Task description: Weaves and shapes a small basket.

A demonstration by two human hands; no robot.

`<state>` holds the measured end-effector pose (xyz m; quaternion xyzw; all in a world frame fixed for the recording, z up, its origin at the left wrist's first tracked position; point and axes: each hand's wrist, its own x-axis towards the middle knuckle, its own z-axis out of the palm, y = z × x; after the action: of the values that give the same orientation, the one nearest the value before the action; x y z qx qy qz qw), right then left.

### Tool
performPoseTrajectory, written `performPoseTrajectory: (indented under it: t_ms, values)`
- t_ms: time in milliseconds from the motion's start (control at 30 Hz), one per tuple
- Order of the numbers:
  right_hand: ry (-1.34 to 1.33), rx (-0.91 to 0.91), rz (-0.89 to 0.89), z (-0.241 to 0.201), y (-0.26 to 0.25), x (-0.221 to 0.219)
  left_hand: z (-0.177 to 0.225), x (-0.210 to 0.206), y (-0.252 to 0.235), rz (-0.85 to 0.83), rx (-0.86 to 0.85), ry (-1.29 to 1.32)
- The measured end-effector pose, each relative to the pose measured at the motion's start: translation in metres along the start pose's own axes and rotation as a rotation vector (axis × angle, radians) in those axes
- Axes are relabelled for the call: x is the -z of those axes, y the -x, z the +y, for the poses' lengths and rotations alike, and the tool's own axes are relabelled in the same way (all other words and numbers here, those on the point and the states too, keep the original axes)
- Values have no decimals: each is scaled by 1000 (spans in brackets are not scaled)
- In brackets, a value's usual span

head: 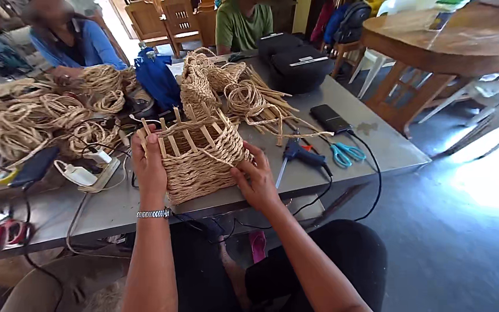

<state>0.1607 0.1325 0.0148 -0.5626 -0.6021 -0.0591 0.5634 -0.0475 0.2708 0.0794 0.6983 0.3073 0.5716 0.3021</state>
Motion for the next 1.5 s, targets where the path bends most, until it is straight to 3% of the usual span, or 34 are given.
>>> performPoseTrajectory:
  t_ms: [333,467,567,667,733,867,1067,1267,1400,1500]
  values:
    - [-3,27,-34,2,2,-1,9,3,-8,103,-56,-95]
    - [-43,26,-102,-2,-2,7,59,2,32,245,-295,-269]
    - [-15,-12,-341,-14,-26,41,89,-18,59,79,-414,-401]
    - [124,29,-563,-31,-57,78,93,-34,54,-86,-316,-565]
    - [175,75,-613,-39,-73,96,88,-39,46,-108,-288,-612]
    - [83,79,-563,-30,-69,109,78,-44,45,-79,-327,-624]
    - [-16,45,-523,-14,-40,85,85,-57,58,-41,-440,-553]
    - [-160,31,-312,-24,-43,97,79,-78,53,-82,-355,-509]
    - [-373,6,-257,-21,-39,98,79,-82,63,-49,-498,-362]
    - [-471,1,-292,-23,-38,98,87,-85,74,-144,-540,-231]
